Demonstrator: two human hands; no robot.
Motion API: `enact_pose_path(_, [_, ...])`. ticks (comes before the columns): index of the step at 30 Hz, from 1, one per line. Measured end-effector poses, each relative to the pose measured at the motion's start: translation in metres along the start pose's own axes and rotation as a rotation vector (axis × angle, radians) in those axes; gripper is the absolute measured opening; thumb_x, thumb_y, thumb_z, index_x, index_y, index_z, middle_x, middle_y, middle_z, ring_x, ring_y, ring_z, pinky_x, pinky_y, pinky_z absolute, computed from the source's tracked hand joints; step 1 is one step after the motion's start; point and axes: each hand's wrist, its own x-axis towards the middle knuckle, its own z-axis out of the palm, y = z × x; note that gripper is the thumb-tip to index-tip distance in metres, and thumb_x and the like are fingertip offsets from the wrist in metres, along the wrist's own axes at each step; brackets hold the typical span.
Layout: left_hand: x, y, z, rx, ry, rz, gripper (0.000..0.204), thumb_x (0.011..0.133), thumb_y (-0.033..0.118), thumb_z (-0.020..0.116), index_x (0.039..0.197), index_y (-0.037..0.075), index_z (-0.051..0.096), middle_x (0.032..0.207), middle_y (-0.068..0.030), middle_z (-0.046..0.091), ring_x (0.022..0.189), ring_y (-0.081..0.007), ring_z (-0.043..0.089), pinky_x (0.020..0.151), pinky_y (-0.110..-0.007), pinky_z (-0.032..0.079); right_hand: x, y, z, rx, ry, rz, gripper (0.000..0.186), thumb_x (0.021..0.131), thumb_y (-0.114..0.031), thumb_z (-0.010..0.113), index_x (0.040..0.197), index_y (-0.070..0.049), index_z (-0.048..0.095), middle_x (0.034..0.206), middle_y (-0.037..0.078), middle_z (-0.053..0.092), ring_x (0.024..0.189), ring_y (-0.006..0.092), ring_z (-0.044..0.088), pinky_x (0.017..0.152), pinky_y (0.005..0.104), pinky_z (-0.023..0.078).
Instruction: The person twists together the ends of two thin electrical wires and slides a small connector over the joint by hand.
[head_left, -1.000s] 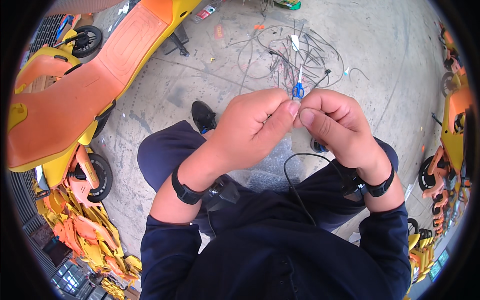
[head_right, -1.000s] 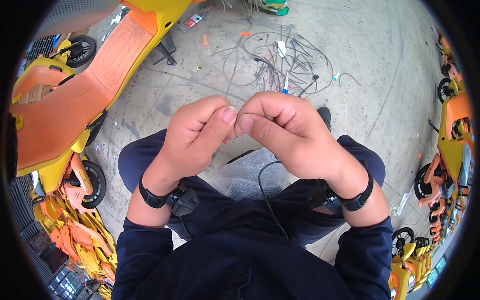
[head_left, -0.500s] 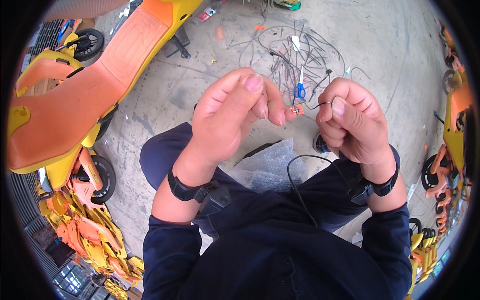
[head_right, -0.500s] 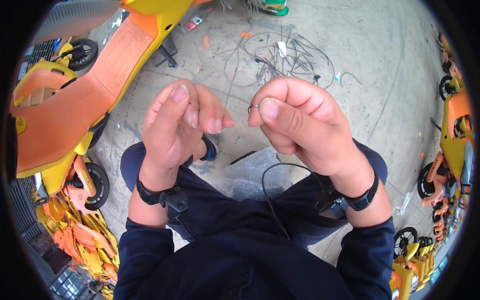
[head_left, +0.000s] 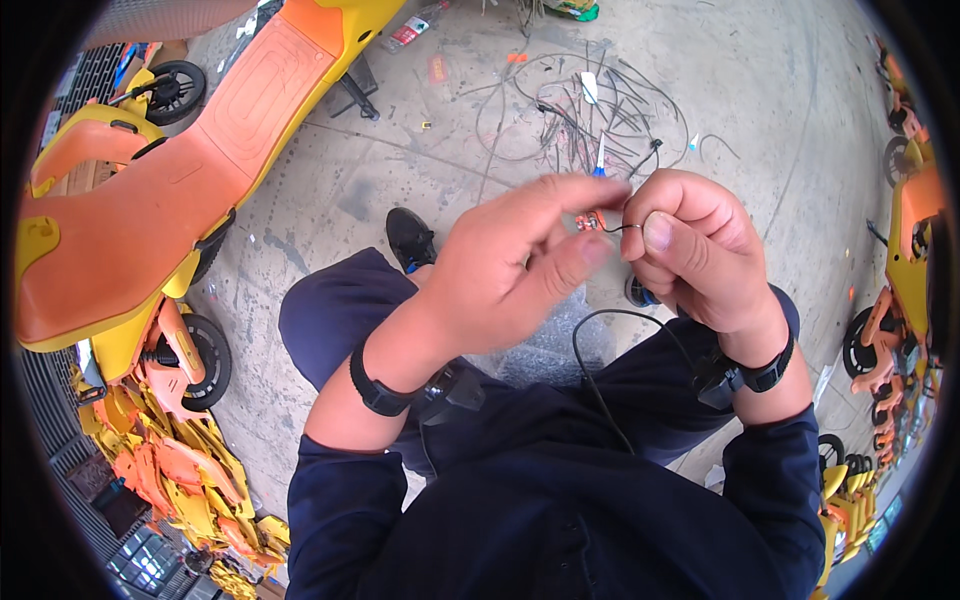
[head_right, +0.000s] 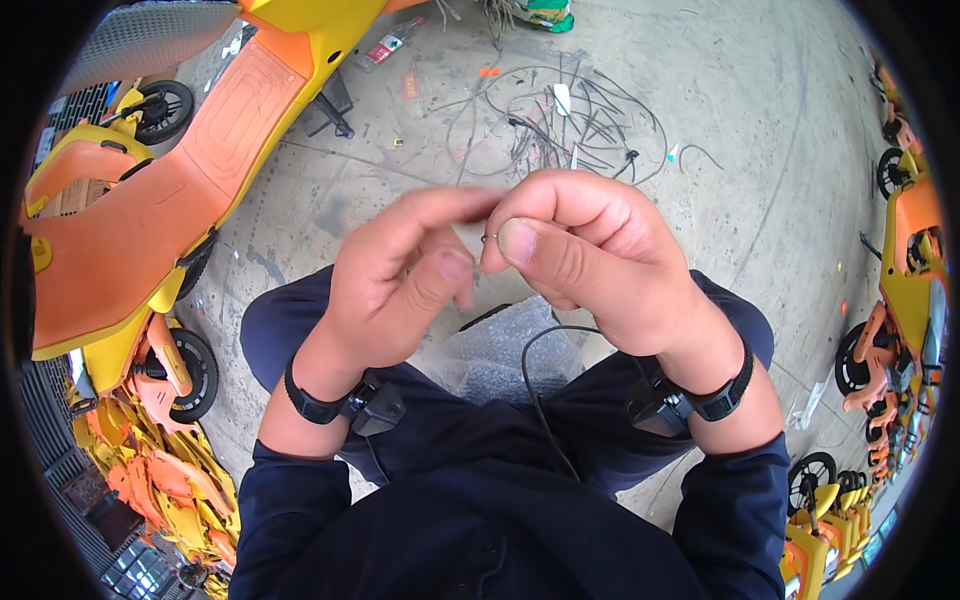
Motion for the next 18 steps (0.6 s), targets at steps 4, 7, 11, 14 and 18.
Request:
enact_pose_path(4, [0.0, -0.001, 0.002, 0.109, 0.089, 0.04, 0.021, 0.091, 0.008, 0.061, 0.111, 0.001, 0.062, 0.097, -0.0088, 0.065, 0.07, -0.0099, 0.058, 0.061, -0.023, 0.045, 0.0, -0.005, -0.002, -0.053, -0.048, 0.01, 0.017, 0.096, -0.016, 0.055, 0.094, 0.0, 0.061, 0.071, -0.003, 0.055, 0.06, 0.0023, 0.042, 0.052, 0.0182, 0.033])
enact_pose_path(7, [0.003, 0.003, -0.004, 0.22, 0.08, 0.153, 0.018, 0.085, 0.004, 0.066, 0.103, 0.002, 0.066, 0.089, -0.0081, 0.065, 0.068, -0.0102, 0.056, 0.058, -0.022, 0.042, -0.001, -0.005, 0.001, -0.142, -0.004, -0.081, 0.013, 0.096, -0.012, 0.056, 0.094, 0.0, 0.062, 0.082, 0.0, 0.061, 0.069, 0.0031, 0.048, 0.06, 0.0187, 0.039])
enact_pose_path(11, [0.005, 0.007, -0.005, 0.289, 0.163, 0.25, 0.016, 0.079, -0.002, 0.068, 0.095, 0.002, 0.069, 0.083, -0.0076, 0.064, 0.064, -0.0108, 0.055, 0.053, -0.022, 0.04, 0.0, -0.005, -0.004, -0.253, -0.009, -0.117, 0.01, 0.095, -0.008, 0.056, 0.094, 0.0, 0.062, 0.088, 0.002, 0.064, 0.074, 0.0036, 0.052, 0.066, 0.0195, 0.042])
enact_pose_path(14, [0.005, 0.009, -0.005, 0.391, 0.247, 0.337, 0.018, 0.076, -0.005, 0.069, 0.094, 0.002, 0.069, 0.082, -0.0076, 0.064, 0.062, -0.011, 0.054, 0.05, -0.022, 0.039, 0.0, -0.007, -0.004, -0.306, -0.01, -0.107, 0.011, 0.094, -0.009, 0.057, 0.093, -0.001, 0.063, 0.083, 0.001, 0.064, 0.069, 0.0028, 0.051, 0.061, 0.0186, 0.041])
enact_pose_path(18, [0.002, 0.006, -0.007, 0.511, 0.324, 0.449, 0.022, 0.074, -0.008, 0.069, 0.094, 0.001, 0.069, 0.082, -0.0084, 0.064, 0.061, -0.0117, 0.055, 0.049, -0.022, 0.04, 0.004, -0.009, -0.008, -0.133, -0.072, 0.104, 0.014, 0.094, -0.013, 0.057, 0.094, -0.001, 0.065, 0.071, 0.001, 0.062, 0.055, 0.0026, 0.05, 0.049, 0.0168, 0.038])
